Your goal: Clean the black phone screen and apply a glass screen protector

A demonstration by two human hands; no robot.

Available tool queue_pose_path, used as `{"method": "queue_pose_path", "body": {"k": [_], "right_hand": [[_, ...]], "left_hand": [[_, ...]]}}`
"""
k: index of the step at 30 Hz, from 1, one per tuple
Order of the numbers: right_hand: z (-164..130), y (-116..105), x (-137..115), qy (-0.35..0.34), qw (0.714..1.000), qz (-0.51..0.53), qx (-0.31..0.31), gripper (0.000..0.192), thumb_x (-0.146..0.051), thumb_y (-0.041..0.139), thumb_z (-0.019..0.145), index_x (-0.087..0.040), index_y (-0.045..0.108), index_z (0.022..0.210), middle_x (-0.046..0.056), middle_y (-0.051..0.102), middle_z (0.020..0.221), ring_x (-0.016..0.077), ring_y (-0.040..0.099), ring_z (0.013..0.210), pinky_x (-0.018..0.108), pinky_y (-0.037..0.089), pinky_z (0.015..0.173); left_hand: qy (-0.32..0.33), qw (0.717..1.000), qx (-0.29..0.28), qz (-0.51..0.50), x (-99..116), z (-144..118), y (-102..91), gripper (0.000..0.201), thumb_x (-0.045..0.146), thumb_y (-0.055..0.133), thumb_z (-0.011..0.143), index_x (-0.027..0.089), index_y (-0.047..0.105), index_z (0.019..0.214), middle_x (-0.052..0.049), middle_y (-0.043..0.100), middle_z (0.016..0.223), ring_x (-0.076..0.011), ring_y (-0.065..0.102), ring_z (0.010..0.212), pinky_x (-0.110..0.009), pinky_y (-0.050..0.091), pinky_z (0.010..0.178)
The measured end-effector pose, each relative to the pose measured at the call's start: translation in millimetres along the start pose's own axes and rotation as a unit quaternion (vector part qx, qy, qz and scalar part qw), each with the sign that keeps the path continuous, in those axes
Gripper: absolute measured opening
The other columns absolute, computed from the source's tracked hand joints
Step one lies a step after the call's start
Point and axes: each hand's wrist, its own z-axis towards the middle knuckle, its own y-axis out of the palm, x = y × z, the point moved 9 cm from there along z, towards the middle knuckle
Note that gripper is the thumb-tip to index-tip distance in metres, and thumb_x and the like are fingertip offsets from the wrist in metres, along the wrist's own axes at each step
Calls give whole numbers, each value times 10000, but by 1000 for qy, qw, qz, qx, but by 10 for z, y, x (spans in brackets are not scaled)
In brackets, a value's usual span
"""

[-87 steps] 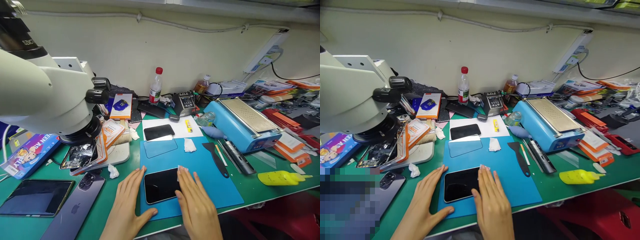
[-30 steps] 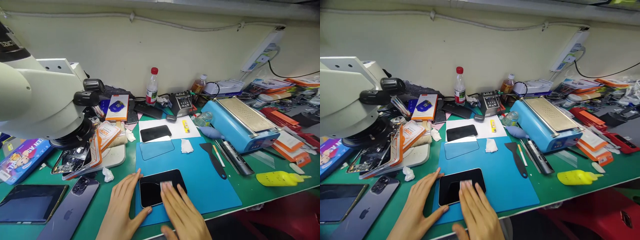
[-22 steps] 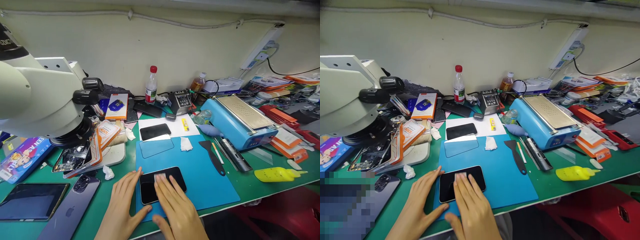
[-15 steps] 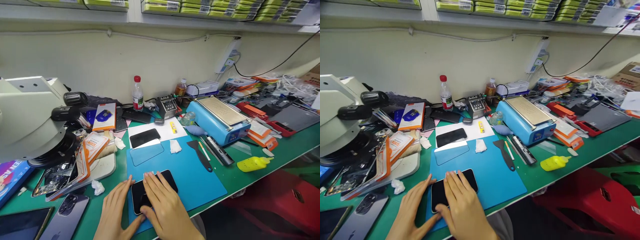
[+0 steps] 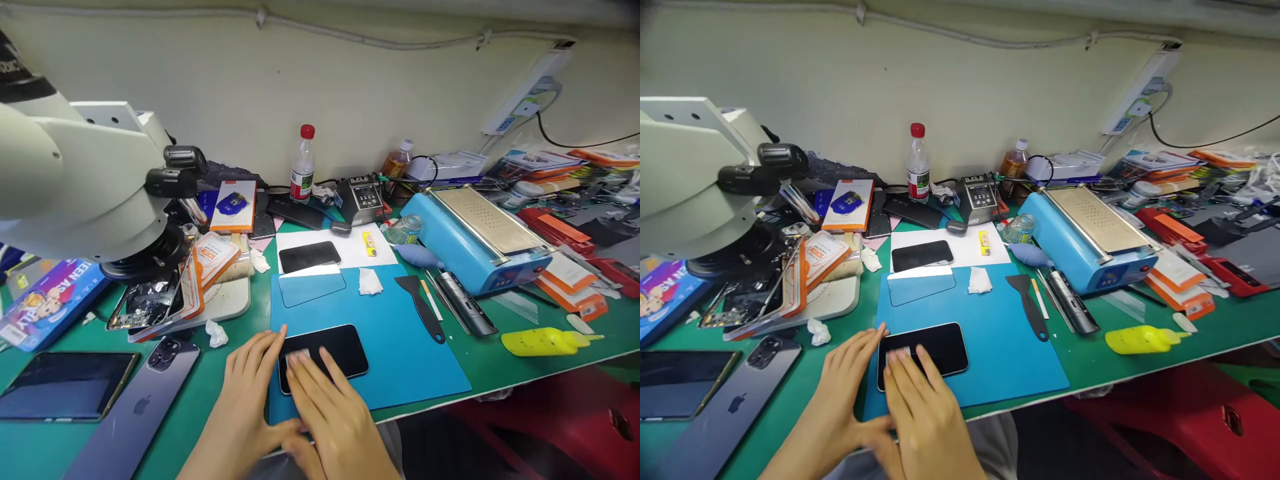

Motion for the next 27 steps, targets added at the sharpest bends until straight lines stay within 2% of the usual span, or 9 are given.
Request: {"method": "queue_pose_path", "body": {"k": [3, 7, 10, 12, 16, 21, 24, 27], "right_hand": [[92, 37, 50, 28, 999, 17, -21, 580, -362, 547, 1108, -31, 499, 1582, 142, 486, 1655, 269, 446, 1573, 480, 403, 1313], [113, 30, -89, -37, 999, 19, -7, 643, -514, 496, 1120, -29, 557, 1537, 147, 527, 1621, 275, 461, 1564, 481, 360, 1331], [142, 90, -71, -14, 999, 20, -23, 583, -419, 529, 1113, -37, 542, 1552, 143, 507, 1637, 270, 451, 1570, 483, 386, 1322], [139, 121, -73, -9, 999, 15, -32, 565, -378, 519, 1114, -28, 531, 1558, 153, 492, 1645, 276, 440, 1576, 495, 401, 1314], [80, 100, -161, -48, 999, -17, -16, 637, -506, 516, 1111, -11, 587, 1507, 174, 540, 1605, 300, 473, 1554, 489, 390, 1315], [87, 95, -127, -15, 1000, -1, -11, 578, -436, 526, 1114, -14, 588, 1504, 153, 534, 1614, 283, 475, 1553, 465, 396, 1316], [63, 70, -175, -43, 999, -7, 8, 624, -532, 487, 1124, -34, 626, 1472, 149, 572, 1583, 280, 488, 1545, 469, 367, 1328], [61, 101, -132, -32, 999, -16, -10, 558, -432, 476, 1137, -32, 586, 1510, 142, 527, 1620, 273, 471, 1556, 484, 370, 1326]], "left_hand": [[-10, 1000, -5, -6, 41, 21, -46, 1180, 154, 769, 792, 386, 94, 1732, -110, 465, 1692, -388, 466, 1521, -610, 399, 1217], [-28, 1000, 1, -4, 49, 51, -103, 1147, 179, 741, 860, 344, 28, 1743, -127, 348, 1767, -365, 362, 1606, -571, 390, 1248], [-24, 1000, 2, -2, 58, 56, -107, 1187, 145, 741, 845, 348, -9, 1743, -111, 281, 1806, -347, 279, 1655, -551, 350, 1284], [-24, 1000, 2, -2, 59, 52, -107, 1191, 139, 744, 837, 346, 0, 1743, -107, 282, 1808, -346, 270, 1661, -546, 348, 1287], [-24, 1000, 4, -2, 66, 51, -120, 1123, 152, 705, 885, 332, 7, 1746, -118, 330, 1789, -344, 300, 1652, -543, 379, 1265], [-9, 1000, 0, 3, 81, 52, -98, 1136, 114, 697, 870, 348, 7, 1742, -112, 329, 1791, -341, 310, 1647, -536, 362, 1268], [-14, 1000, 0, 6, 71, 47, -88, 1061, 141, 667, 914, 327, 32, 1744, -121, 353, 1778, -342, 315, 1642, -552, 346, 1270], [-16, 1000, -4, 5, 56, 40, -75, 1104, 159, 715, 885, 334, 40, 1741, -117, 362, 1773, -353, 323, 1636, -555, 342, 1269]]}}
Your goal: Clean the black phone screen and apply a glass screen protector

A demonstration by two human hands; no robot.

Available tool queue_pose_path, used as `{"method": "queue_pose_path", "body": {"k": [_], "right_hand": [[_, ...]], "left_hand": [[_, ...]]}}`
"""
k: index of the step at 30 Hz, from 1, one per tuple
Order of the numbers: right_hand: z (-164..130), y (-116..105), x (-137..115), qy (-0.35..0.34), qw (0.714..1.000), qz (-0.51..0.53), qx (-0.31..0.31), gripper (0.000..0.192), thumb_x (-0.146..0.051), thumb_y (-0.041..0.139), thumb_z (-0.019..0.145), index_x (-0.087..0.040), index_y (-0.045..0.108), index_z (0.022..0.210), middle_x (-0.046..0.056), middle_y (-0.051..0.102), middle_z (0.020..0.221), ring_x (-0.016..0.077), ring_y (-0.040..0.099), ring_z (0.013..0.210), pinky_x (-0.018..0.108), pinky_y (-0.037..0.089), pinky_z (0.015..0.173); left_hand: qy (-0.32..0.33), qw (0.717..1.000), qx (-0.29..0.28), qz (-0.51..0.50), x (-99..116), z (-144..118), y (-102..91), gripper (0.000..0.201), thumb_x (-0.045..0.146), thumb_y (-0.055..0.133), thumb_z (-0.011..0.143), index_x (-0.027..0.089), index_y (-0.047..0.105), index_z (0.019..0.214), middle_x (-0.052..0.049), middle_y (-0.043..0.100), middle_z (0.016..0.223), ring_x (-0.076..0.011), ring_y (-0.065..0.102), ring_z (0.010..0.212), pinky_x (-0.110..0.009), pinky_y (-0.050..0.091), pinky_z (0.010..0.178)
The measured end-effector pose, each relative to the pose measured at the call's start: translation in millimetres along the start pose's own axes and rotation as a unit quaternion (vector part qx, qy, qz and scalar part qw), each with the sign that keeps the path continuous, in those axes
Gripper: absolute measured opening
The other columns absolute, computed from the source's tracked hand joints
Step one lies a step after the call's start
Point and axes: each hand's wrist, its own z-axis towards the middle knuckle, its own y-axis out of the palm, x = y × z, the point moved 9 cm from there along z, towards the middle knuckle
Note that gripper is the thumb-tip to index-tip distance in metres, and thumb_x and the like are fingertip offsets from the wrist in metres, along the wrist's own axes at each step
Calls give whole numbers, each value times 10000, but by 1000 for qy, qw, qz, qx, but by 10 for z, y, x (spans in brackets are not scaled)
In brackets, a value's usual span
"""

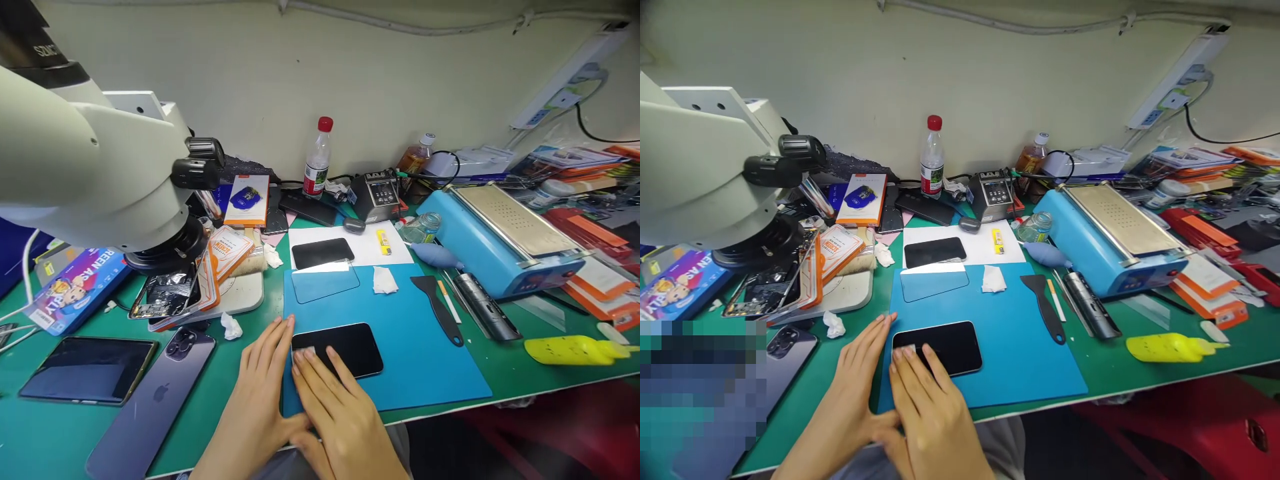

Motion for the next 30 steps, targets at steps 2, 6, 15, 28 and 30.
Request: {"method": "queue_pose_path", "body": {"k": [2, 6, 15, 28, 30], "right_hand": [[-32, 8, 58, 12, 1000, -8, -18, 532, -356, 470, 1133, -21, 548, 1539, 143, 489, 1645, 271, 451, 1568, 491, 380, 1321], [-265, -119, 185, -1, 999, -34, -15, 564, -437, 420, 1156, -41, 569, 1529, 142, 519, 1624, 268, 466, 1557, 493, 339, 1336], [-313, -123, 207, 43, 999, -28, 2, 679, -520, 465, 1129, -9, 509, 1574, 180, 506, 1630, 306, 452, 1565, 486, 425, 1296], [-210, -35, 113, 97, 994, -44, 36, 613, -417, 531, 1101, -18, 521, 1566, 157, 512, 1641, 294, 438, 1577, 456, 396, 1314], [-222, -50, 212, 139, 986, -83, 43, 574, -324, 532, 1102, -23, 494, 1588, 158, 516, 1638, 295, 429, 1584, 487, 371, 1328]], "left_hand": [[-2, 1000, -3, -1, -18, -4, 8, 1156, 177, 767, 856, 346, 39, 1739, -114, 359, 1776, -361, 328, 1633, -554, 348, 1265], [-5, 1000, -4, 0, -45, -4, 25, 1214, 340, 869, 851, 347, 39, 1738, -127, 372, 1771, -382, 350, 1624, -555, 380, 1240], [0, 1000, -1, 18, -42, -21, 41, 1189, 341, 855, 870, 341, 46, 1742, -117, 376, 1773, -368, 358, 1622, -528, 335, 1258], [7, 1000, -3, 27, -33, -16, 42, 1149, 343, 837, 896, 345, 56, 1739, -120, 399, 1760, -369, 374, 1609, -529, 356, 1237], [1, 1000, -6, 21, -32, -20, 39, 1178, 391, 856, 879, 331, 58, 1742, -132, 390, 1763, -390, 362, 1611, -550, 347, 1242]]}}
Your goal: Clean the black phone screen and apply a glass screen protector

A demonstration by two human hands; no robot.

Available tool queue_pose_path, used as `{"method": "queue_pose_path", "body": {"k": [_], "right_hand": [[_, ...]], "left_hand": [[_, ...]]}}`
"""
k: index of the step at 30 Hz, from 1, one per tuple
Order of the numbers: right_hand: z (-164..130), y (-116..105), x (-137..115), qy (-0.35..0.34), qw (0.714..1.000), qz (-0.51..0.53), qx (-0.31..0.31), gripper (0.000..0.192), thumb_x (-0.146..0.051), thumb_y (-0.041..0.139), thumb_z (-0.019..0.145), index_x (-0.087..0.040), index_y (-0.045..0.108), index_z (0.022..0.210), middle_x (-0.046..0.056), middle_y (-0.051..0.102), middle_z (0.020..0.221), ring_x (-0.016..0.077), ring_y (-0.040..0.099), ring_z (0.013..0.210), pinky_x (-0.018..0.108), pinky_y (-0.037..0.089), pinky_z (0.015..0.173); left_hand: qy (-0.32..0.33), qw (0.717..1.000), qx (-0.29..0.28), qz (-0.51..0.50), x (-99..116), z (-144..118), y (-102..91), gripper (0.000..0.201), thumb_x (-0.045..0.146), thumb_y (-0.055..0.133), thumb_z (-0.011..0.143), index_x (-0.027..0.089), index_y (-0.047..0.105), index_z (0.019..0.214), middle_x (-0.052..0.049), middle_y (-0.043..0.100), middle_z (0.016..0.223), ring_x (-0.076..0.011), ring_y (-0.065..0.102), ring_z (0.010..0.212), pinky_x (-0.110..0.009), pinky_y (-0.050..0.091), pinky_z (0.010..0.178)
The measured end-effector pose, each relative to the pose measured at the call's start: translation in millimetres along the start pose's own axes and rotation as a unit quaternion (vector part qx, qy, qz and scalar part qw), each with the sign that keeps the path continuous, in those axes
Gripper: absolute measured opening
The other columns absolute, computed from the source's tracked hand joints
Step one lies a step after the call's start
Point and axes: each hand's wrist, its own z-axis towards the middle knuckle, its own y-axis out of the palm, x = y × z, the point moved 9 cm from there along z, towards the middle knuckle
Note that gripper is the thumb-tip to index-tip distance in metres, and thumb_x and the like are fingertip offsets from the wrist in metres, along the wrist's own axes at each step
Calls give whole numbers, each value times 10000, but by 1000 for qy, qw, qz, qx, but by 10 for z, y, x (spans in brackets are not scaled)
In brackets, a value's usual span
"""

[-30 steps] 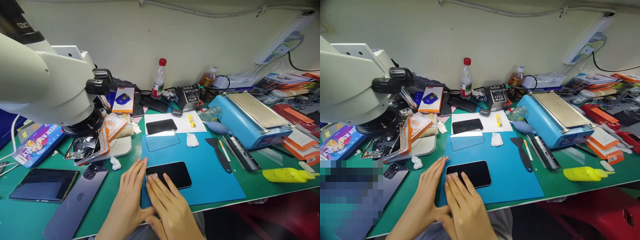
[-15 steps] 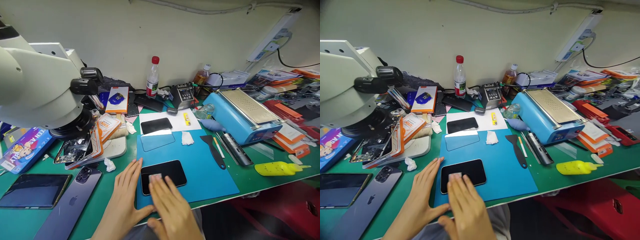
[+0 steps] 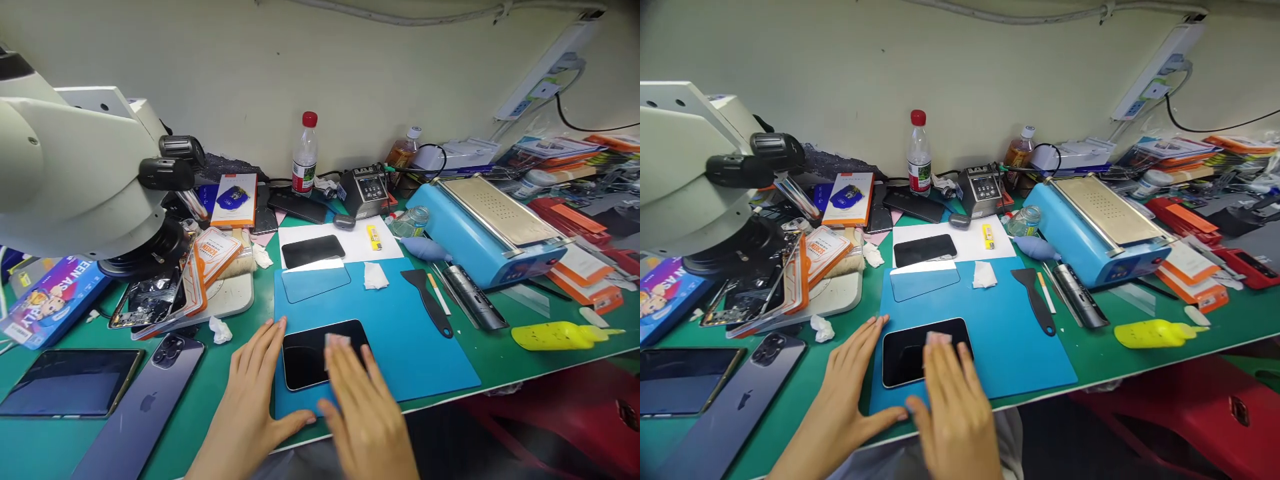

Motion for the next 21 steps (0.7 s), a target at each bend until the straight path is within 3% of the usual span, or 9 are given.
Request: {"method": "queue_pose_path", "body": {"k": [3, 6, 8, 10, 12, 15, 17, 21], "right_hand": [[82, 25, 68, 45, 998, -31, 10, 633, -408, 540, 1104, 13, 501, 1575, 198, 483, 1653, 352, 403, 1592, 510, 441, 1287], [189, 110, -153, -35, 999, 36, -17, 717, -549, 496, 1104, 15, 537, 1545, 191, 465, 1666, 339, 417, 1586, 475, 458, 1281], [208, 115, -207, -62, 997, 41, -22, 644, -481, 479, 1122, -3, 536, 1549, 168, 475, 1664, 306, 432, 1582, 481, 426, 1302], [208, 100, -115, -26, 1000, 4, -16, 580, -380, 486, 1125, -7, 513, 1568, 170, 474, 1664, 308, 441, 1577, 507, 432, 1294], [207, 97, -54, 4, 1000, -9, -12, 625, -413, 516, 1114, 13, 502, 1571, 204, 466, 1661, 339, 447, 1569, 521, 468, 1266], [212, 122, -178, -46, 997, 55, -21, 672, -474, 558, 1090, 9, 524, 1558, 196, 471, 1660, 334, 437, 1576, 503, 451, 1285], [196, 118, -217, -76, 994, 78, -27, 610, -394, 557, 1092, -12, 520, 1566, 160, 485, 1660, 301, 421, 1589, 494, 392, 1324], [186, 75, 14, 4, 1000, 10, -10, 582, -307, 533, 1107, -29, 461, 1613, 155, 498, 1652, 302, 425, 1586, 507, 415, 1307]], "left_hand": [[1, 1000, 1, -13, -3, 2, -2, 1050, 295, 743, 940, 330, 68, 1745, -119, 371, 1773, -370, 341, 1625, -551, 339, 1252], [17, 1000, 5, -17, 9, 7, -4, 971, 200, 613, 956, 353, 63, 1741, -87, 358, 1781, -326, 333, 1635, -534, 335, 1267], [14, 1000, 5, -19, 0, 9, -8, 1010, 242, 663, 933, 343, 66, 1741, -96, 363, 1777, -341, 338, 1631, -539, 363, 1254], [1, 1000, 6, -20, -22, 10, -13, 1073, 263, 729, 892, 318, 75, 1741, -115, 372, 1769, -361, 342, 1625, -547, 391, 1236], [-6, 1000, 5, -22, -34, 7, -12, 1081, 199, 712, 870, 323, 80, 1739, -108, 375, 1768, -350, 335, 1629, -550, 383, 1243], [4, 1000, 4, -24, -29, 1, -2, 1083, 122, 642, 858, 367, 54, 1734, -76, 356, 1782, -316, 318, 1640, -550, 347, 1270], [1, 1000, 4, -25, -35, 0, 0, 1092, 143, 661, 866, 364, 39, 1736, -83, 348, 1785, -321, 316, 1641, -552, 357, 1266], [-18, 1000, 10, -24, -46, 6, -12, 1137, 285, 789, 867, 343, 61, 1738, -104, 378, 1767, -357, 342, 1626, -550, 421, 1224]]}}
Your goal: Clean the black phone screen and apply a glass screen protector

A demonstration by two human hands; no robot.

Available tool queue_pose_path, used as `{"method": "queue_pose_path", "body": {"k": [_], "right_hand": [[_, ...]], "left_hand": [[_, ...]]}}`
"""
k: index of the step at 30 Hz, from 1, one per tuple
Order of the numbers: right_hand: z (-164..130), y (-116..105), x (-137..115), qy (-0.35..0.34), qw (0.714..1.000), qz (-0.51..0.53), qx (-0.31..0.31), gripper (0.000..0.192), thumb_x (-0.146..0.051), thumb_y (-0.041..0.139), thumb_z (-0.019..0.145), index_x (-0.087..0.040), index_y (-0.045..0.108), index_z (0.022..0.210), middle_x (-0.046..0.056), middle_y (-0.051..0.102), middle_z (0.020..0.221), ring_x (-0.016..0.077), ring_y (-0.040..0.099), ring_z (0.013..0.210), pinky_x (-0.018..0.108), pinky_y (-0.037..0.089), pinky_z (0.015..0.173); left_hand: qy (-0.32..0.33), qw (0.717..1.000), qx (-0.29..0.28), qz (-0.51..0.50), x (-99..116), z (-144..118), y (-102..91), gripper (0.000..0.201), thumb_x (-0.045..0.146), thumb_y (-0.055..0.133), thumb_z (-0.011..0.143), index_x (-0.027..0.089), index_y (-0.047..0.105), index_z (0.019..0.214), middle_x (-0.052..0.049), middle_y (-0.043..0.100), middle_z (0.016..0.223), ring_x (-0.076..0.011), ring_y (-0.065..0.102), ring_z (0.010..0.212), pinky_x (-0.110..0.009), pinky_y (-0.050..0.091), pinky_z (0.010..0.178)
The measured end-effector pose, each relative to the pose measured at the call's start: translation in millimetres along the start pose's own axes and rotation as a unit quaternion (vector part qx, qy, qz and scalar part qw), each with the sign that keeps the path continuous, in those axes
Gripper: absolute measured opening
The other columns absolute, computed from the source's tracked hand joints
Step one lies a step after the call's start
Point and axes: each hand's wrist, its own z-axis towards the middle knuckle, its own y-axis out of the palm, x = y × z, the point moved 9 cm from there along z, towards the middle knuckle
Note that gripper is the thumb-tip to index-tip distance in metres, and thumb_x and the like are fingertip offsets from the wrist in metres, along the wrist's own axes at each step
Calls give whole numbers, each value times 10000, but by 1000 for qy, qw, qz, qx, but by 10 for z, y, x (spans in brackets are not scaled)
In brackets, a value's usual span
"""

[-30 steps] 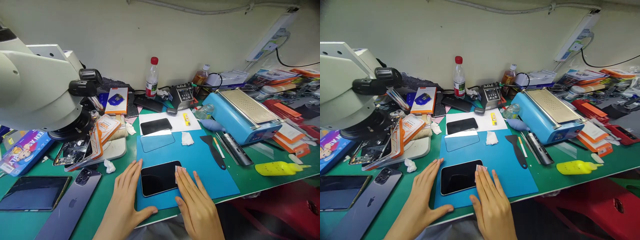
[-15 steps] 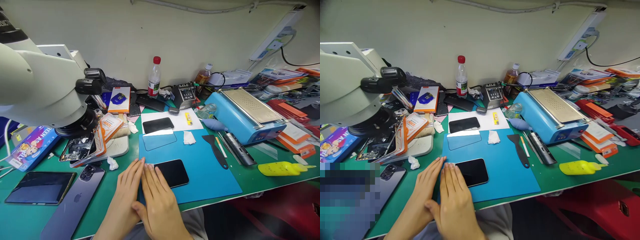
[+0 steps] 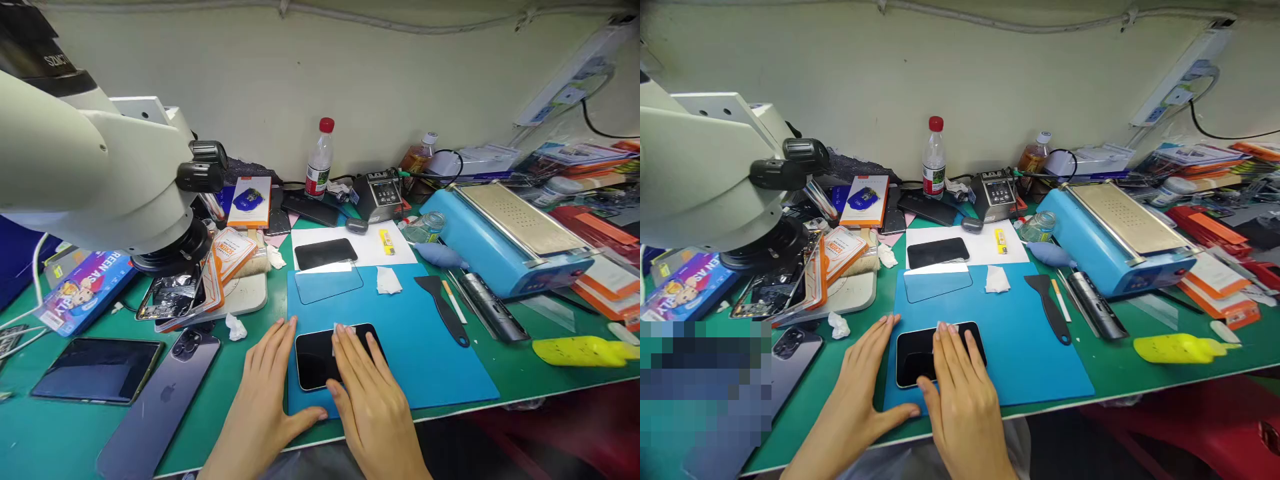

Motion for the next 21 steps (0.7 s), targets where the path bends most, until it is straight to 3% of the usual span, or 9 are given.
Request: {"method": "queue_pose_path", "body": {"k": [5, 9, 11, 17, 21], "right_hand": [[14, 36, -81, -49, 998, 17, -19, 625, -426, 523, 1112, -18, 494, 1585, 151, 479, 1665, 307, 446, 1573, 491, 452, 1283], [-112, -69, 253, 19, 999, -33, 3, 555, -258, 500, 1119, -57, 435, 1631, 121, 514, 1647, 267, 438, 1582, 502, 387, 1319], [-216, -132, 406, 43, 998, -48, 10, 584, -290, 515, 1122, -45, 415, 1642, 138, 507, 1651, 280, 432, 1584, 496, 397, 1312], [-374, -181, 403, -18, 999, -24, -11, 571, -218, 459, 1119, -22, 393, 1651, 148, 506, 1651, 275, 435, 1582, 466, 342, 1341], [-296, -166, 485, 9, 1000, -22, -7, 580, -246, 507, 1118, -39, 402, 1650, 142, 502, 1657, 270, 420, 1592, 459, 361, 1333]], "left_hand": [[9, 1000, 2, 2, 17, 2, 13, 1088, 190, 719, 897, 377, 55, 1737, -82, 372, 1775, -337, 342, 1632, -548, 367, 1260], [-2, 1000, 8, 7, -31, -5, 37, 1171, 343, 849, 883, 367, 57, 1745, -107, 395, 1763, -385, 363, 1616, -576, 387, 1232], [-2, 1000, 15, 14, -49, -8, 46, 1189, 413, 879, 874, 371, 71, 1745, -111, 419, 1751, -397, 381, 1605, -578, 403, 1216], [7, 999, 22, 26, -59, -4, 59, 996, 458, 752, 984, 372, 114, 1744, -89, 454, 1734, -368, 413, 1591, -536, 446, 1180], [3, 1000, 17, 22, -51, -7, 47, 971, 455, 737, 992, 389, 118, 1738, -70, 453, 1735, -354, 397, 1600, -540, 424, 1204]]}}
